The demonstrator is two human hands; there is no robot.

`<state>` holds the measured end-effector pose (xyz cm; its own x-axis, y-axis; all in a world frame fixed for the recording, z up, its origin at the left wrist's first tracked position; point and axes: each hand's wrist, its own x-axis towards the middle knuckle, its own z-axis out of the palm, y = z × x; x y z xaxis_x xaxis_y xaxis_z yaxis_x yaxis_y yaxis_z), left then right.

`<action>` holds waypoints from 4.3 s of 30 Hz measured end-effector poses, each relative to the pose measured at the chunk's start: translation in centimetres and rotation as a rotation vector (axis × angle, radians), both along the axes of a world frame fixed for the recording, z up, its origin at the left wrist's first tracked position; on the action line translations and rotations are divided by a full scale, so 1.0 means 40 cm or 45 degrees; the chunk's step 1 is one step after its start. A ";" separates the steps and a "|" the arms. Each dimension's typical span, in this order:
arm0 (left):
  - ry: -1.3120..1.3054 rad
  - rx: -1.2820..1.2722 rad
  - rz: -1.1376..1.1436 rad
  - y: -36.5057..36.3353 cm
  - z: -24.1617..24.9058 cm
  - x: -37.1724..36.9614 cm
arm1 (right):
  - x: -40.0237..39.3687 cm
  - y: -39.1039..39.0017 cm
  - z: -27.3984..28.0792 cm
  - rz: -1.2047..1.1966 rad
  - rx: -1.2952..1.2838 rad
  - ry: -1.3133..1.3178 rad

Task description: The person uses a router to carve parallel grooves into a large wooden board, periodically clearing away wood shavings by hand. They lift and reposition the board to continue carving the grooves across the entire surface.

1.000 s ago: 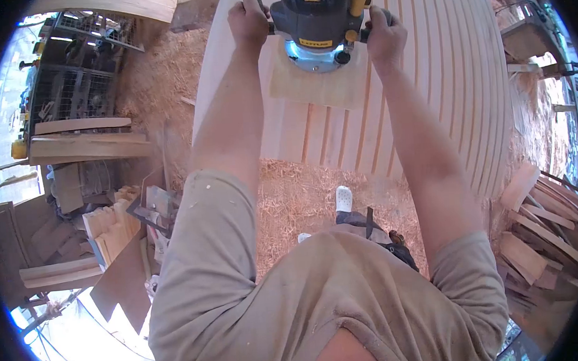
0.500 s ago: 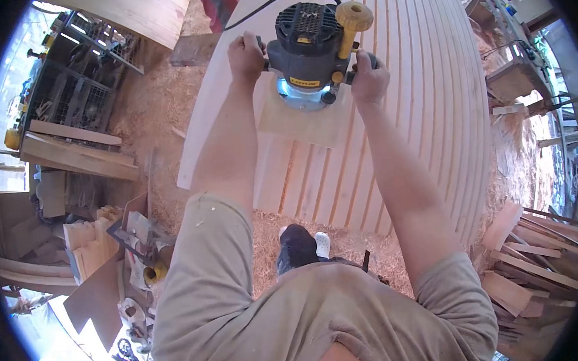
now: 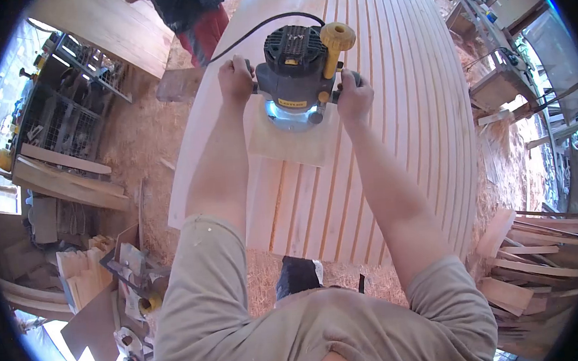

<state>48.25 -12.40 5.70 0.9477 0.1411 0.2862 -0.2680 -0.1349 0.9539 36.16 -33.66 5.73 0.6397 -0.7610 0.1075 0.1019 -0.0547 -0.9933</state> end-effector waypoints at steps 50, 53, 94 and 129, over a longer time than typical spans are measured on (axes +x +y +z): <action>0.039 0.020 -0.007 -0.156 -0.015 0.260 | 0.255 -0.171 -0.023 -0.024 -0.048 -0.025; 0.043 0.054 0.015 -0.165 0.007 0.259 | 0.275 -0.187 -0.027 -0.019 -0.033 -0.022; 0.109 0.603 0.409 0.171 -0.170 -0.248 | 0.093 -0.025 -0.087 0.782 -1.327 0.908; 0.430 1.305 0.840 0.170 -0.175 -0.621 | 0.297 -0.078 -0.039 0.954 -1.857 0.564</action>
<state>23.40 -5.60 -1.31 0.8287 0.4712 0.3021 0.3678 -0.8653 0.3405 48.04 -36.76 4.19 0.9573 0.2628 0.1207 0.2770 -0.9531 -0.1219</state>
